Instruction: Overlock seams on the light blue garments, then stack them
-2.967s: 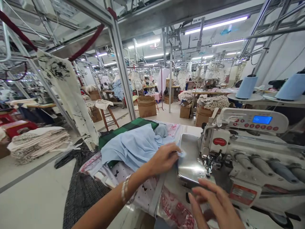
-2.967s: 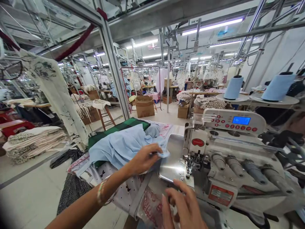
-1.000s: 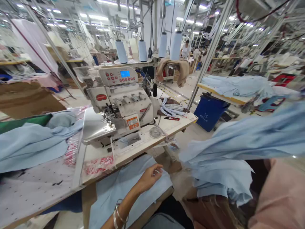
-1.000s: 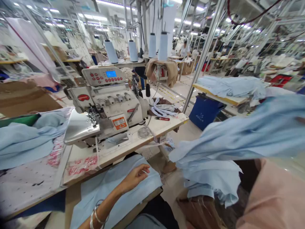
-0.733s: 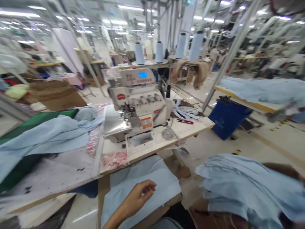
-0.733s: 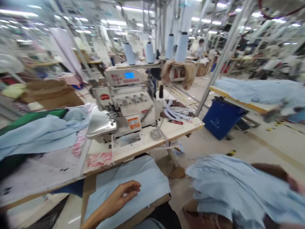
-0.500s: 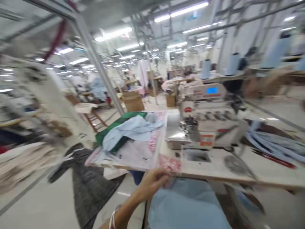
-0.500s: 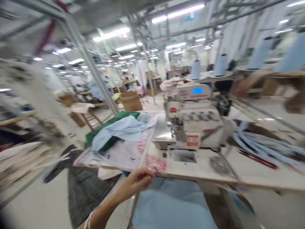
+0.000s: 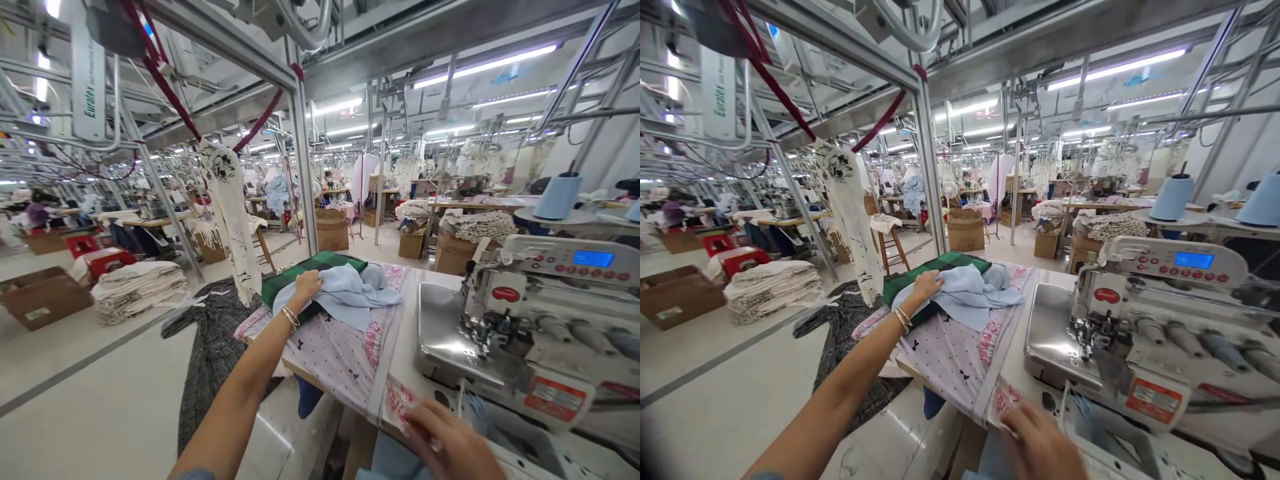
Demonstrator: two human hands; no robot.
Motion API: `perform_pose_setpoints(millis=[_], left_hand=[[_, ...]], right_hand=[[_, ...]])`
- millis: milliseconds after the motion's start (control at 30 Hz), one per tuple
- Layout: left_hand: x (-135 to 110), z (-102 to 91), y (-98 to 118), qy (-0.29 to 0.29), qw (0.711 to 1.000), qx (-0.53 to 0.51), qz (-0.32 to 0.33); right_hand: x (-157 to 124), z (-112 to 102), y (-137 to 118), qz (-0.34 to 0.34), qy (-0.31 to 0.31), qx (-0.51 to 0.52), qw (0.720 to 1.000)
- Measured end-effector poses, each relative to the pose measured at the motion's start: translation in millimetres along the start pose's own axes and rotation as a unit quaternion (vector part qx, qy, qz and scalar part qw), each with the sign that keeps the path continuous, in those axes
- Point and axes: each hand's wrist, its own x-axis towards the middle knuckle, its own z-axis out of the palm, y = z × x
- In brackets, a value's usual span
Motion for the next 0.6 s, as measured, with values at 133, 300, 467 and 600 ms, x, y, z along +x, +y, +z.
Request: perform_pose_setpoints(millis=[133, 300, 467, 600], left_hand=[[15, -5.3, -9, -0.003, 1.000, 0.014, 0.007], [26, -43.0, -37, -0.009, 0.999, 0.031, 0.012], [28, -60.5, -81, -0.061, 0.997, 0.045, -0.026], [19, -46.1, -104, -0.091, 0.992, 0.046, -0.077]], right_hand=[[96, 46, -19, 0.015, -0.082, -0.104, 0.991], [186, 68, -16, 0.071, -0.061, -0.167, 0.981], [132, 57, -15, 0.016, -0.114, -0.162, 0.980], [41, 56, -29, -0.042, -0.269, -0.079, 0.959]])
